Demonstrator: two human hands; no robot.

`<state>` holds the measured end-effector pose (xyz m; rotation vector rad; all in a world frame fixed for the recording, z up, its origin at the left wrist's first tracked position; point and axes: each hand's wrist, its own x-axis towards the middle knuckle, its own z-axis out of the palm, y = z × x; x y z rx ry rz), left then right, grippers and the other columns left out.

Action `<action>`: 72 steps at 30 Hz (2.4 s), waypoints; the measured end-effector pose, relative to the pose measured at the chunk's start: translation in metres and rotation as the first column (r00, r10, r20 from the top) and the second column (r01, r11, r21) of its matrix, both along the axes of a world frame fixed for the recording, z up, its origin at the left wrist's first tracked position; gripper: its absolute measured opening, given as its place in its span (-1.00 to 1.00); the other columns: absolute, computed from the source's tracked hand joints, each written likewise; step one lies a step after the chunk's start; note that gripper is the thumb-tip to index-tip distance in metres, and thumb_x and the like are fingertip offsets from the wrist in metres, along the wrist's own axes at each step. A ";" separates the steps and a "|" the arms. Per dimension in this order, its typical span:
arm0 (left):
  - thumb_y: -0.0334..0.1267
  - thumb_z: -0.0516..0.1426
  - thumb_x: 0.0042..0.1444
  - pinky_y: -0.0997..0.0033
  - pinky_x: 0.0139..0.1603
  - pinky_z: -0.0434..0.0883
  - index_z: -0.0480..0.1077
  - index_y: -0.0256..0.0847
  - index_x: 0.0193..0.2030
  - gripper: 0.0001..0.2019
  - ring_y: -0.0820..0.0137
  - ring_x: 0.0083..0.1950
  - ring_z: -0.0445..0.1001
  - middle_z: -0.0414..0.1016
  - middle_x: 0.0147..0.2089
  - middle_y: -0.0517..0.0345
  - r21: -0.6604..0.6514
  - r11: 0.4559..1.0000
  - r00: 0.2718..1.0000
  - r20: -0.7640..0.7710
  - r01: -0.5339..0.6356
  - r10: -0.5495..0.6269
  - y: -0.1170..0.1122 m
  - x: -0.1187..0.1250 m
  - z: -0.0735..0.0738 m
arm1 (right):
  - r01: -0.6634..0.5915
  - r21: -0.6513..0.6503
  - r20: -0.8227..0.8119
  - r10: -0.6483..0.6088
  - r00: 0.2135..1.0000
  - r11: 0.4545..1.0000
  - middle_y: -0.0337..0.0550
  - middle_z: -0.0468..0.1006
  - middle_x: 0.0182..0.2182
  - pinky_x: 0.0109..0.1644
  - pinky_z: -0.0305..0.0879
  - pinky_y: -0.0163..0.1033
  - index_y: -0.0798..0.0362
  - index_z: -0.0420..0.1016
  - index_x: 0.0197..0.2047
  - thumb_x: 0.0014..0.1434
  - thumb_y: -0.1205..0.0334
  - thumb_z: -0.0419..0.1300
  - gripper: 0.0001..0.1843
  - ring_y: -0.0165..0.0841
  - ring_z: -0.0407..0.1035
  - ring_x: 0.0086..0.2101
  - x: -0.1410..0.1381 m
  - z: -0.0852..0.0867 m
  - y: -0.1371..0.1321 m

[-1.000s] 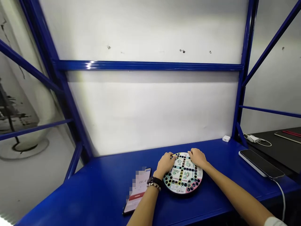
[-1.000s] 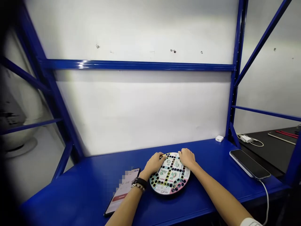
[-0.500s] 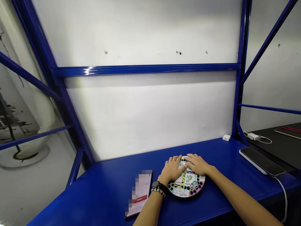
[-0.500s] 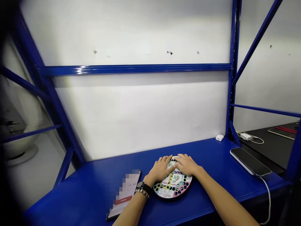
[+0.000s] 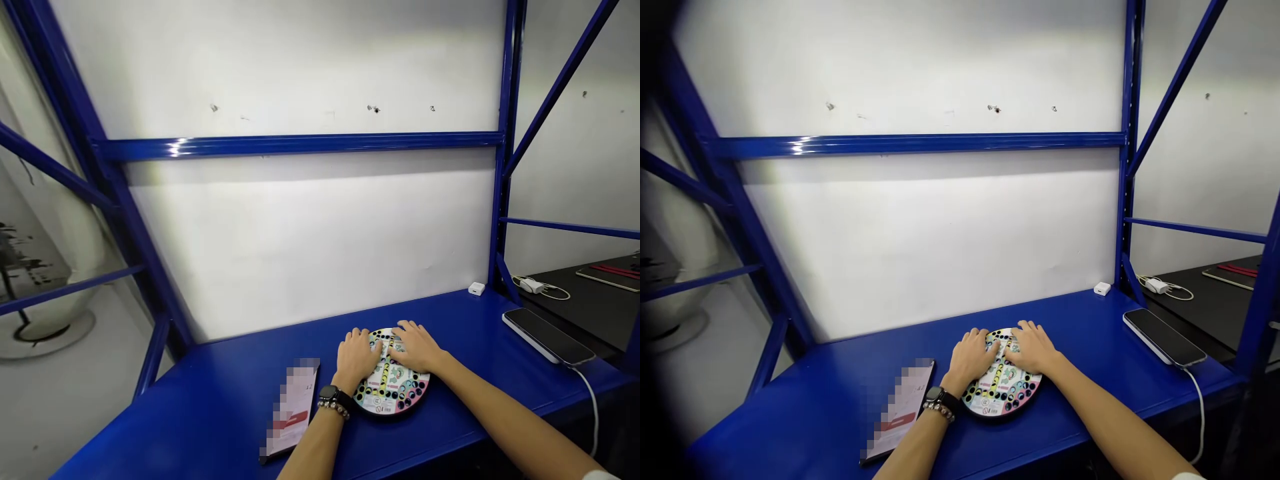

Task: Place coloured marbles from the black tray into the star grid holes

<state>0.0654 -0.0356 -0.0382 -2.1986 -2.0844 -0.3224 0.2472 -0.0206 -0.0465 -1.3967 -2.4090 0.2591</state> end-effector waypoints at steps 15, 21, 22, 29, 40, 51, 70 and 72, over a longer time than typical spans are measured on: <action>-0.04 0.04 0.25 0.07 0.01 0.38 0.51 -0.25 -0.01 -0.62 0.01 0.03 0.54 0.58 -0.02 -0.16 0.048 0.994 0.988 0.123 -0.103 0.096 0.003 -0.008 0.015 | 0.244 -0.254 -0.365 -0.326 0.872 0.936 0.09 0.55 0.03 0.09 0.29 -0.13 0.12 0.53 0.05 0.15 0.02 0.23 -0.53 -0.11 0.40 0.06 0.000 -0.006 0.024; 0.06 -0.06 0.28 0.24 -0.18 0.47 0.54 -0.21 -0.08 -0.53 0.15 -0.15 0.60 0.63 -0.18 -0.01 0.030 1.000 0.739 0.674 -0.003 -0.018 0.019 -0.031 0.033 | -0.112 -0.523 -0.742 -0.387 0.548 0.845 -0.26 0.46 -0.57 -0.47 0.23 -0.32 0.11 0.57 -0.30 0.06 0.04 0.31 -0.72 -0.44 0.29 -0.56 0.021 0.022 0.025; 0.05 -0.13 0.32 0.26 -0.19 0.48 0.53 -0.21 -0.08 -0.49 0.17 -0.15 0.60 0.64 -0.18 -0.01 0.042 0.999 0.712 0.701 0.008 -0.035 0.021 -0.035 0.034 | -0.182 -0.507 -0.796 -0.376 0.475 0.843 -0.31 0.40 -0.61 -0.50 0.19 -0.34 0.10 0.55 -0.33 0.03 0.01 0.33 -0.70 -0.48 0.21 -0.60 0.031 0.033 0.020; -0.03 0.02 0.26 0.27 -0.15 0.42 0.51 -0.13 -0.09 -0.68 0.15 -0.07 0.58 0.62 -0.08 0.03 0.023 0.996 0.837 0.544 -0.091 0.064 0.020 -0.031 0.016 | 0.269 0.016 -0.972 -0.048 0.228 0.963 -0.21 0.52 -0.39 -0.32 0.37 -0.26 0.00 0.38 -0.22 0.08 -0.17 0.32 -0.56 -0.34 0.42 -0.39 0.122 0.115 -0.032; -0.17 0.04 0.29 0.33 -0.10 0.41 0.47 -0.15 -0.02 -0.75 0.20 0.02 0.55 0.56 0.03 -0.01 0.019 0.995 0.928 0.363 -0.101 0.087 0.019 -0.035 0.006 | 0.099 0.101 -0.073 -0.092 0.993 0.990 -0.15 0.55 -0.25 -0.18 0.32 -0.16 -0.05 0.36 -0.23 0.23 0.19 0.12 -0.94 -0.22 0.44 -0.25 0.118 -0.002 -0.026; -0.19 0.02 0.30 0.27 -0.06 0.42 0.44 -0.18 0.03 -0.73 0.18 0.03 0.54 0.53 0.06 -0.05 0.046 0.998 0.961 0.275 -0.036 0.023 0.017 -0.027 0.003 | -0.012 -0.063 -0.020 0.011 1.000 0.998 -0.05 0.48 -0.04 -0.05 0.29 -0.14 -0.05 0.44 0.08 0.33 -0.06 0.03 -0.60 -0.20 0.47 -0.16 0.045 0.008 0.002; -0.11 -0.06 0.35 0.26 -0.05 0.43 0.47 -0.14 -0.03 -0.68 0.19 0.00 0.55 0.54 0.01 0.00 0.036 0.999 0.958 0.285 0.015 -0.025 0.016 -0.023 0.005 | -0.010 0.000 0.322 0.009 0.947 1.000 0.16 0.67 -0.16 -0.13 0.30 -0.18 0.11 0.66 -0.23 0.43 0.11 -0.19 -0.41 -0.14 0.56 -0.18 0.024 0.004 0.023; -0.12 -0.06 0.35 0.27 -0.05 0.42 0.48 -0.14 -0.04 -0.68 0.20 0.00 0.55 0.55 0.01 0.00 0.040 0.999 0.959 0.282 0.024 -0.035 0.015 -0.022 0.005 | -0.004 0.003 0.349 0.003 0.937 1.000 0.19 0.67 -0.16 -0.13 0.30 -0.18 0.13 0.67 -0.21 0.43 0.10 -0.19 -0.39 -0.13 0.56 -0.19 0.024 0.005 0.023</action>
